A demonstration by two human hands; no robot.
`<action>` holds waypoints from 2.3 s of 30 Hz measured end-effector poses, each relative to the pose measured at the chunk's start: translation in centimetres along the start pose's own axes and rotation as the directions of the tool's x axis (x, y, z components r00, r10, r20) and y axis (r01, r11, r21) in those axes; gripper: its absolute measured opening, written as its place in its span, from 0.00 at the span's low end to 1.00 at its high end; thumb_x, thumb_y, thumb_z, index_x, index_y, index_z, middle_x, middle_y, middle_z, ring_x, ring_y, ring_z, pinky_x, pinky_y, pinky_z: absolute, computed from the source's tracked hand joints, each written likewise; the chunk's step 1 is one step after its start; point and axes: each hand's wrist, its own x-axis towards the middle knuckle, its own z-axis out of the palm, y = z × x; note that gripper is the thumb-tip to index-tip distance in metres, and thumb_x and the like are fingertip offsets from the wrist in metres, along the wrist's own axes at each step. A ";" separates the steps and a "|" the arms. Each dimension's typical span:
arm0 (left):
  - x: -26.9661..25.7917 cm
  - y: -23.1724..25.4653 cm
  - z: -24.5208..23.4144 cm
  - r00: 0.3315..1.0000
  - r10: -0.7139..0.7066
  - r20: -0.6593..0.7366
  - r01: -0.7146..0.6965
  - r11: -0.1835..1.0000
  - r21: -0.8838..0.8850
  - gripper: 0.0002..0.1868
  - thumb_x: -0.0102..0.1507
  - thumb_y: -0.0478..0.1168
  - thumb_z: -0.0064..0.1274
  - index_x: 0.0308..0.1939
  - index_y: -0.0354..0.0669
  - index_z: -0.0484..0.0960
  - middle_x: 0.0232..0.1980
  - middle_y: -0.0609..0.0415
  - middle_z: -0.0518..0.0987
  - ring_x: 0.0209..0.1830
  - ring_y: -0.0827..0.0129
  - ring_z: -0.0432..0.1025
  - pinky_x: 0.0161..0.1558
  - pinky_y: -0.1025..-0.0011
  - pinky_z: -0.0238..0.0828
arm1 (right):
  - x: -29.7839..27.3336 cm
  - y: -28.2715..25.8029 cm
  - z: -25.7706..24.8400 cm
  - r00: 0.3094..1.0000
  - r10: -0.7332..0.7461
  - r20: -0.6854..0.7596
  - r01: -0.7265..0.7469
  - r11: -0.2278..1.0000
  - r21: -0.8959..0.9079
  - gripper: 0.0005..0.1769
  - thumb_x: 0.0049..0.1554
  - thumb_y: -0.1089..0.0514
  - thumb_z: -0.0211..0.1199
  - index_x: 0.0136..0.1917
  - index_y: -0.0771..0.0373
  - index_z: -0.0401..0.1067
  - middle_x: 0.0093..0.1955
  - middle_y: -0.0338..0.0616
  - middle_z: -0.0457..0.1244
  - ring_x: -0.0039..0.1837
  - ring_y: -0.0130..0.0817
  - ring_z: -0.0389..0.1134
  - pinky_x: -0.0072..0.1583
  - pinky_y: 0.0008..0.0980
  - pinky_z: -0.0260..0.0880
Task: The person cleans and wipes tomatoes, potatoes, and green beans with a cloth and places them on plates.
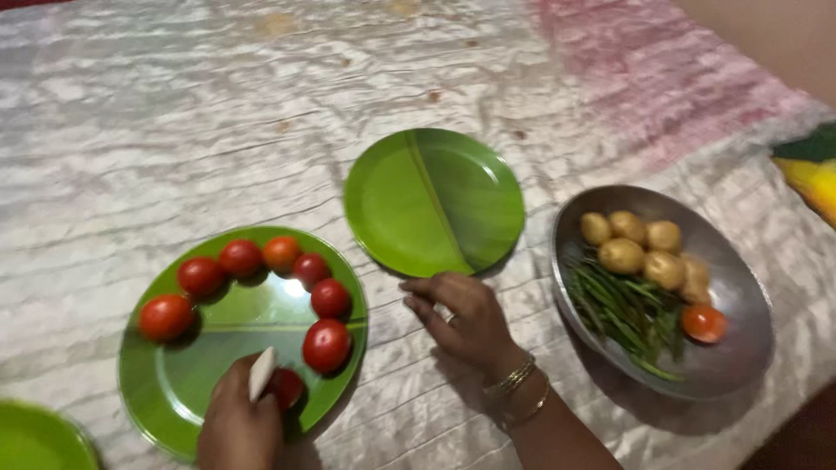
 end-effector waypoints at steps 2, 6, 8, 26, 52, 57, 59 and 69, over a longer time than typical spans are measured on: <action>0.5 -1.5 0.8 0.999 0.039 0.000 -0.039 0.999 0.005 0.29 0.53 0.31 0.49 0.59 0.55 0.82 0.56 0.46 0.80 0.59 0.50 0.74 0.60 0.56 0.69 | 0.5 0.4 -2.5 0.990 0.116 -0.077 -0.124 0.986 -0.113 0.11 0.60 0.56 0.67 0.55 0.60 0.78 0.45 0.43 0.71 0.48 0.38 0.74 0.52 0.36 0.73; 0.9 -3.0 2.0 1.000 0.008 -0.021 -0.009 0.999 -0.054 0.29 0.54 0.28 0.46 0.58 0.50 0.84 0.54 0.41 0.82 0.57 0.49 0.77 0.62 0.56 0.71 | 0.4 2.4 -7.7 0.956 0.224 -0.189 -0.275 0.907 -0.318 0.15 0.59 0.54 0.66 0.57 0.63 0.76 0.55 0.50 0.69 0.57 0.48 0.70 0.57 0.43 0.70; 1.4 -2.8 1.9 0.997 0.077 -0.016 -0.078 0.994 -0.083 0.30 0.51 0.26 0.46 0.58 0.44 0.84 0.52 0.38 0.82 0.55 0.48 0.78 0.61 0.54 0.71 | -0.2 3.6 -8.8 0.924 0.283 -0.258 -0.367 0.847 -0.385 0.19 0.59 0.49 0.65 0.58 0.62 0.76 0.61 0.50 0.69 0.62 0.51 0.68 0.62 0.46 0.68; -0.4 5.5 3.3 0.913 0.390 -0.120 -0.402 0.813 -0.422 0.15 0.63 0.31 0.51 0.53 0.42 0.84 0.47 0.45 0.83 0.42 0.64 0.81 0.49 0.69 0.76 | 0.2 8.2 -4.1 0.867 0.398 -0.300 -0.498 0.705 -0.505 0.47 0.57 0.41 0.67 0.79 0.63 0.51 0.77 0.71 0.49 0.61 0.68 0.68 0.56 0.52 0.73; -2.8 10.7 4.5 0.859 0.471 0.202 -0.160 0.621 -0.767 0.27 0.54 0.22 0.43 0.55 0.38 0.82 0.44 0.52 0.81 0.39 0.72 0.76 0.42 0.74 0.75 | -8.4 2.7 -12.2 0.800 0.599 0.001 -0.425 0.568 -0.705 0.12 0.55 0.48 0.64 0.40 0.57 0.79 0.41 0.48 0.70 0.46 0.50 0.72 0.49 0.49 0.71; -3.0 11.4 5.0 0.847 0.489 0.209 -0.159 0.607 -0.779 0.21 0.58 0.27 0.46 0.55 0.37 0.82 0.44 0.52 0.82 0.39 0.72 0.77 0.40 0.74 0.75 | -4.7 2.3 -12.4 0.880 0.426 -0.213 -0.471 0.841 -0.265 0.20 0.56 0.45 0.64 0.54 0.59 0.77 0.46 0.51 0.70 0.45 0.49 0.73 0.47 0.46 0.72; -3.0 11.3 5.6 0.846 0.478 0.234 -0.136 0.620 -0.773 0.16 0.63 0.33 0.49 0.54 0.37 0.81 0.47 0.53 0.83 0.37 0.71 0.78 0.39 0.73 0.76 | -6.2 2.4 -14.8 0.797 0.487 -0.357 -0.588 0.761 -0.274 0.19 0.57 0.44 0.63 0.53 0.59 0.78 0.45 0.51 0.70 0.47 0.49 0.73 0.48 0.45 0.72; -6.9 11.1 4.2 0.673 0.509 0.537 0.213 0.562 -0.800 0.31 0.69 0.63 0.39 0.60 0.42 0.74 0.52 0.48 0.80 0.46 0.61 0.78 0.45 0.63 0.78 | -14.0 11.8 -18.8 0.658 0.740 -0.139 -0.611 0.417 -0.674 0.30 0.40 0.48 0.79 0.56 0.50 0.75 0.57 0.53 0.66 0.57 0.51 0.69 0.55 0.45 0.72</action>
